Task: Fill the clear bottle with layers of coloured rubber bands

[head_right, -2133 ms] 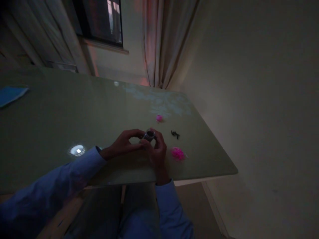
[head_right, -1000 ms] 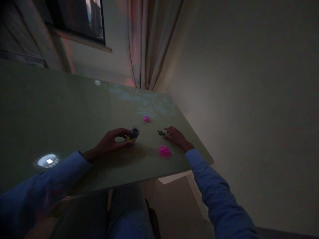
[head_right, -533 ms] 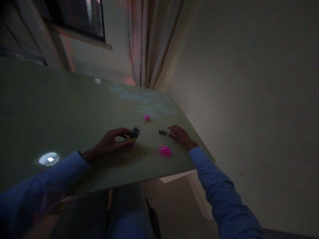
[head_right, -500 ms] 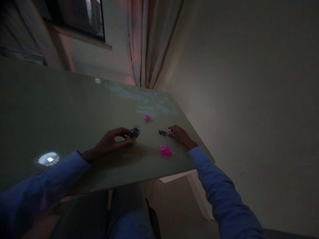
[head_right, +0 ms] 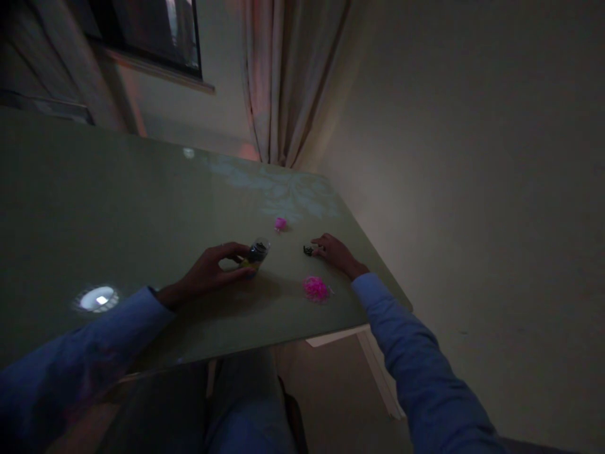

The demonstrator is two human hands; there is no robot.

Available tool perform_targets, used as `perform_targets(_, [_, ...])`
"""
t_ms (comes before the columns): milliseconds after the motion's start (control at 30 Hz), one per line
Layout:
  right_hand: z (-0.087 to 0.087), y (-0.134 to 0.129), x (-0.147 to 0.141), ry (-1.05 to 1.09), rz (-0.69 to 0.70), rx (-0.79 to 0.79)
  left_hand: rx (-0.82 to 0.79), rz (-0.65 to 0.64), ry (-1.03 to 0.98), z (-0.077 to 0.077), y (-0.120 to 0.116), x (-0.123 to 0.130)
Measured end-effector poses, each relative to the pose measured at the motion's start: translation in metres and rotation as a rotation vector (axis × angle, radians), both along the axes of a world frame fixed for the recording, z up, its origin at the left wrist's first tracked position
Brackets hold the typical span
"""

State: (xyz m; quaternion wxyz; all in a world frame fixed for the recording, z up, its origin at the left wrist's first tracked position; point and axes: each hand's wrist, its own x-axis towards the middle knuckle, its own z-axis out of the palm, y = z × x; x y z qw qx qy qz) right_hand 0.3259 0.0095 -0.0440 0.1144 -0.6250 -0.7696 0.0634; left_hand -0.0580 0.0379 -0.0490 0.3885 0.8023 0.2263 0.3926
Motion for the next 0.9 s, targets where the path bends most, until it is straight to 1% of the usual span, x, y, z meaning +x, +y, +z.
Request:
perform_targets(267, [-0.0007,0.0062,-0.0043,0.014,0.057,-0.026,-0.021,0.0,0.007,-0.0004,-0.0001,0.0003])
perform_targets(667, [-0.0012,-0.0005,-0.0093,0.03,0.05,0.034,-0.017,-0.001,0.014,0.0016,-0.0013,-0.0002])
perform_targets(900, [-0.0037,0.0005,-0.0052,0.052,0.028,0.056,-0.007,0.008,0.014,0.0013,-0.001,-0.0001])
